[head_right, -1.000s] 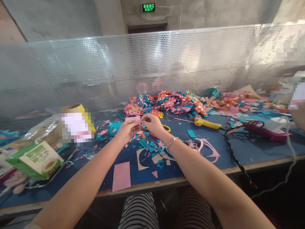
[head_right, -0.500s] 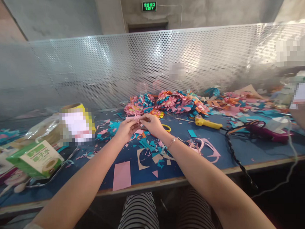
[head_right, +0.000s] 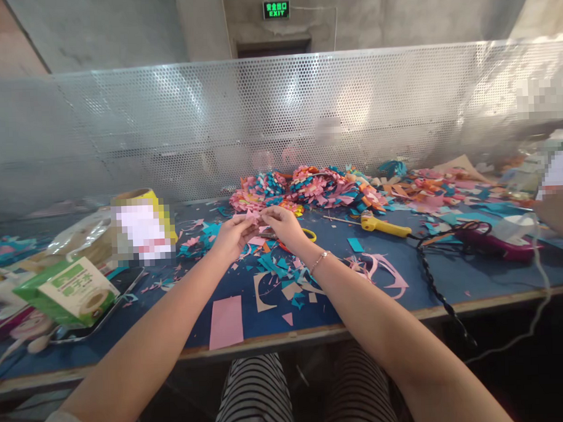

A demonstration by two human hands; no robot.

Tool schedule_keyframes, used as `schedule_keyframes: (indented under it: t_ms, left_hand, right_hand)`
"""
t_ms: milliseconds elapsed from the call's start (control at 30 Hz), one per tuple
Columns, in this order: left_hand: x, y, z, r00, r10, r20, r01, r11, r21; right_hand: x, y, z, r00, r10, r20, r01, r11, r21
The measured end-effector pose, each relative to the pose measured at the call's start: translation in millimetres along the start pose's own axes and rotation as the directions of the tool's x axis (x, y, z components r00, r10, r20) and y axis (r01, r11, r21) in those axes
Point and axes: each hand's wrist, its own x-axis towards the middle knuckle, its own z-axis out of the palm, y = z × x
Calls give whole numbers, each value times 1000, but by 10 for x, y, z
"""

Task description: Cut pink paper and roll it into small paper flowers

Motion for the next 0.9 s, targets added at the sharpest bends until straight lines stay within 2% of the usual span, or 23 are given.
schedule_keyframes:
  t_ms: [133, 400, 533, 700, 900]
  left_hand:
    - [2, 0, -10, 1000, -11, 16, 11, 1000, 0]
    - [-2, 8, 12, 999, -14, -32, 14, 1000, 10]
    - [6, -5, 3, 999, 20, -30, -18, 998, 56]
    - [48, -43, -27, 996, 84, -7, -82, 983, 163]
    - [91, -80, -66, 989, 142, 43, -149, 954, 261]
  right_hand:
    - [-10, -22, 8, 1000, 14, 14, -14, 1000, 10]
    - [-2, 9, 2, 1000, 2, 23, -1, 999, -48]
    - [-7, 6, 9, 998, 56, 32, -58, 998, 35]
    - [-21, -12, -7, 985, 136, 107, -154, 971, 182]
    - [-19, -8, -32, 972, 184, 143, -211, 955, 207]
